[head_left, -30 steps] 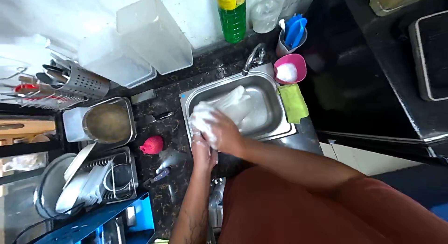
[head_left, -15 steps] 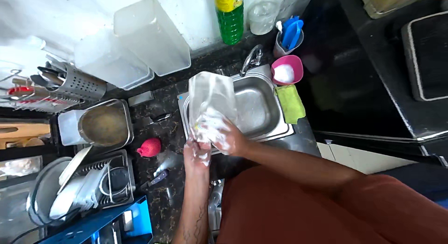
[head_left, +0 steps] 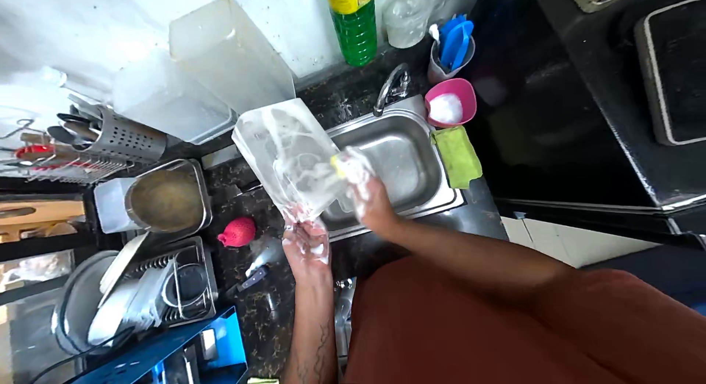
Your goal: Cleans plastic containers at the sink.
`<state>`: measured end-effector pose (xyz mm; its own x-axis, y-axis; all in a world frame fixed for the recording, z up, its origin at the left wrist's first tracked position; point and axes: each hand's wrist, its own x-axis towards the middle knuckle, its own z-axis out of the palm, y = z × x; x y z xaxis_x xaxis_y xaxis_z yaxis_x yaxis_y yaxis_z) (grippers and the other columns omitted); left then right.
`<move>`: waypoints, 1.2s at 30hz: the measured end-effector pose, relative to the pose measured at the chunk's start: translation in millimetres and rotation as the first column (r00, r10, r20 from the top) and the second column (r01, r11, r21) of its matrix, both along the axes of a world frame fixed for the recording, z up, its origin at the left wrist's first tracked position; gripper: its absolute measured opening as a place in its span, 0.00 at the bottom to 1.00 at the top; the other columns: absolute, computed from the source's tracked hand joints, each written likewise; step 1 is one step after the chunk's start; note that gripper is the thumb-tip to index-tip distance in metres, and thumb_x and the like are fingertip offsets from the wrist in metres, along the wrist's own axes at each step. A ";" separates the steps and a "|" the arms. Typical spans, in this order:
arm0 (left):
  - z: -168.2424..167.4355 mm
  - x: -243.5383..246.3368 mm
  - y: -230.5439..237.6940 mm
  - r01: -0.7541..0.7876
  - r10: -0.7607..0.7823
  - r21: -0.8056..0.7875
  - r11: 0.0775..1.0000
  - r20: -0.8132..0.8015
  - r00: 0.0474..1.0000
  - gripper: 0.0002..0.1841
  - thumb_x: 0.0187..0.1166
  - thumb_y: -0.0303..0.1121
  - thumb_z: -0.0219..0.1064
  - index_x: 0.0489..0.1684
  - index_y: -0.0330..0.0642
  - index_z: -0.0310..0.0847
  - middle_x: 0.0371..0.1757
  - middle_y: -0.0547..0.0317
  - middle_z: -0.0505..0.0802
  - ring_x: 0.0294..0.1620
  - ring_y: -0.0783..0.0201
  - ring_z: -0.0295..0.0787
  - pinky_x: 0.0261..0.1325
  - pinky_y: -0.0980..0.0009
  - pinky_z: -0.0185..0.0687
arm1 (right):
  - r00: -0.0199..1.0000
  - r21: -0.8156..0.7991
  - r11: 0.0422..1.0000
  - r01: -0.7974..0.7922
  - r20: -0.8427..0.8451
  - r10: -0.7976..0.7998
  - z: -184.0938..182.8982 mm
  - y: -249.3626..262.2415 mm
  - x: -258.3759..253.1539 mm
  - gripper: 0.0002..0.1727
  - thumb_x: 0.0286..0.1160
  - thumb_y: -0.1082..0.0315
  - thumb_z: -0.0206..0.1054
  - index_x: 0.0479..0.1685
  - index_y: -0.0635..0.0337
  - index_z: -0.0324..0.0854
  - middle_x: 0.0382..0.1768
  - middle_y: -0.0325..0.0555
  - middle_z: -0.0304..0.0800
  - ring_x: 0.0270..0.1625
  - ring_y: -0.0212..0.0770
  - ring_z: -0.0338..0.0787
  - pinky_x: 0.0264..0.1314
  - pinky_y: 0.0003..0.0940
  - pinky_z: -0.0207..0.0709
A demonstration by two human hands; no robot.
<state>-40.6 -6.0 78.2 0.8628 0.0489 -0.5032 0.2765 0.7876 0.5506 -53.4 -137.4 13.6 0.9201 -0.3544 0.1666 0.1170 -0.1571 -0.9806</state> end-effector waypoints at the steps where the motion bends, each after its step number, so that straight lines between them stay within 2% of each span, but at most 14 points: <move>1: -3.1 -4.4 -3.2 0.024 -0.024 0.054 0.998 -0.006 1.000 0.22 0.95 0.38 0.33 0.44 0.45 0.77 0.30 0.63 0.91 0.27 0.74 0.90 0.27 0.80 0.87 | 0.996 -0.048 0.997 -0.053 0.065 0.056 19.5 9.1 -2.2 0.23 0.75 0.74 0.65 0.70 0.69 0.81 0.75 0.59 0.81 0.80 0.49 0.78 0.83 0.46 0.73; 4: -7.0 -18.7 -6.7 0.085 -0.079 0.137 0.987 -0.047 0.996 0.23 0.94 0.38 0.33 0.42 0.46 0.77 0.26 0.63 0.90 0.24 0.74 0.88 0.27 0.78 0.87 | 0.943 -0.331 0.924 -0.192 0.198 0.267 65.1 14.5 26.3 0.22 0.76 0.70 0.68 0.71 0.58 0.85 0.76 0.50 0.84 0.83 0.48 0.76 0.89 0.46 0.65; 8: -2.4 -33.5 3.9 0.050 -0.050 0.016 0.999 -0.017 0.999 0.23 0.95 0.38 0.33 0.45 0.45 0.79 0.31 0.63 0.92 0.24 0.76 0.89 0.24 0.82 0.85 | 0.989 -0.158 0.985 -0.070 0.120 0.090 28.3 -28.4 89.0 0.26 0.78 0.75 0.65 0.78 0.67 0.76 0.80 0.59 0.76 0.84 0.49 0.75 0.88 0.43 0.67; 11: -5.4 -26.4 7.5 0.021 -0.021 0.002 1.000 0.014 1.000 0.24 0.94 0.38 0.33 0.44 0.45 0.79 0.30 0.63 0.93 0.26 0.75 0.91 0.26 0.81 0.88 | 0.998 -0.039 0.998 -0.056 -0.035 0.055 24.2 -5.8 37.4 0.29 0.76 0.74 0.68 0.78 0.70 0.72 0.78 0.64 0.75 0.79 0.54 0.79 0.82 0.51 0.73; 13: -12.3 -22.3 11.1 0.040 -0.039 0.111 0.993 -0.007 0.999 0.21 0.95 0.37 0.34 0.47 0.45 0.78 0.31 0.63 0.92 0.29 0.73 0.92 0.30 0.77 0.89 | 0.983 -0.119 0.979 -0.164 0.061 0.172 33.7 26.0 -4.8 0.24 0.77 0.68 0.67 0.73 0.65 0.81 0.77 0.58 0.80 0.81 0.51 0.77 0.85 0.47 0.70; 15: -16.4 -23.5 13.1 0.080 -0.082 0.291 0.953 -0.006 0.997 0.17 0.95 0.34 0.38 0.50 0.45 0.77 0.32 0.62 0.93 0.30 0.72 0.92 0.31 0.75 0.90 | 0.967 -0.252 0.950 -0.186 0.123 0.222 42.3 28.5 -1.7 0.21 0.79 0.65 0.67 0.69 0.59 0.87 0.75 0.53 0.84 0.81 0.49 0.78 0.86 0.48 0.68; 18: -31.6 -31.8 24.2 0.159 -0.291 0.676 0.719 0.085 0.953 0.08 0.86 0.23 0.54 0.56 0.36 0.74 0.37 0.60 0.95 0.36 0.67 0.95 0.42 0.68 0.94 | 0.993 -0.007 1.000 -0.001 0.118 0.001 27.3 -18.6 46.3 0.24 0.78 0.73 0.66 0.71 0.77 0.77 0.73 0.66 0.81 0.77 0.50 0.81 0.83 0.44 0.73; 21: -62.0 -26.6 53.9 0.131 -0.606 0.934 0.331 0.104 0.789 0.10 0.79 0.27 0.66 0.49 0.28 0.84 0.41 0.57 0.97 0.43 0.68 0.96 0.54 0.66 0.95 | 0.992 0.213 0.970 0.117 0.016 -0.123 20.9 -72.7 61.0 0.24 0.88 0.69 0.56 0.80 0.67 0.72 0.75 0.56 0.82 0.75 0.39 0.83 0.79 0.37 0.77; 24: -86.2 -17.3 77.8 0.048 -0.804 0.997 -0.059 -0.076 0.589 0.12 0.78 0.33 0.70 0.45 0.31 0.91 0.43 0.51 0.97 0.47 0.67 0.95 0.62 0.66 0.88 | 0.991 -0.012 0.996 0.092 -0.097 -0.093 23.9 -86.5 12.4 0.24 0.91 0.65 0.56 0.82 0.58 0.72 0.79 0.50 0.79 0.76 0.41 0.82 0.79 0.43 0.76; 26: -100.5 -14.8 82.1 0.071 -0.855 0.986 -0.150 -0.165 0.492 0.11 0.78 0.32 0.70 0.45 0.33 0.91 0.44 0.47 0.96 0.49 0.60 0.95 0.63 0.59 0.88 | 0.996 -0.162 0.986 0.036 -0.076 -0.049 15.4 -81.9 0.4 0.23 0.89 0.65 0.56 0.81 0.59 0.75 0.80 0.49 0.78 0.79 0.41 0.79 0.82 0.42 0.73; 29: -114.1 -16.2 75.5 0.255 -0.849 0.960 -0.119 -0.231 0.475 0.12 0.77 0.30 0.71 0.51 0.32 0.90 0.49 0.48 0.96 0.55 0.63 0.93 0.68 0.63 0.86 | 0.988 -0.372 0.919 -0.130 -0.130 0.087 -4.9 -76.1 8.9 0.23 0.86 0.67 0.60 0.79 0.56 0.78 0.82 0.50 0.75 0.87 0.47 0.70 0.90 0.47 0.64; 31: -103.1 -14.2 68.1 0.491 -0.818 0.869 0.062 -0.238 0.524 0.23 0.71 0.30 0.78 0.62 0.28 0.81 0.56 0.52 0.94 0.59 0.69 0.91 0.68 0.69 0.86 | 0.973 -0.499 0.843 -0.203 -0.196 0.119 -22.6 -74.6 16.6 0.24 0.83 0.67 0.62 0.78 0.53 0.80 0.84 0.51 0.72 0.89 0.51 0.65 0.91 0.49 0.62; 33: -89.3 -4.2 64.0 0.653 -0.793 0.691 0.310 -0.190 0.578 0.36 0.70 0.31 0.74 0.79 0.28 0.63 0.61 0.54 0.90 0.59 0.70 0.89 0.65 0.70 0.86 | 0.970 -0.589 0.777 -0.222 -0.212 0.116 -37.2 -73.3 18.3 0.26 0.79 0.66 0.65 0.79 0.52 0.79 0.87 0.54 0.67 0.91 0.54 0.61 0.91 0.50 0.61; 36: -82.2 28.8 48.3 0.673 -0.637 0.536 0.510 -0.291 0.714 0.22 0.90 0.38 0.55 0.78 0.39 0.67 0.48 0.55 0.93 0.43 0.66 0.93 0.48 0.67 0.91 | 0.962 -0.633 0.734 -0.247 -0.253 0.105 -40.1 -57.3 11.6 0.25 0.78 0.63 0.65 0.76 0.56 0.81 0.86 0.58 0.68 0.90 0.57 0.63 0.90 0.51 0.62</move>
<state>-11.9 42.2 -3.9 0.7460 -0.2340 -0.6234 0.6212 -0.0928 0.7781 -41.9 -194.7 -26.6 0.9922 -0.0516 0.1134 0.0344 -0.7615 -0.6473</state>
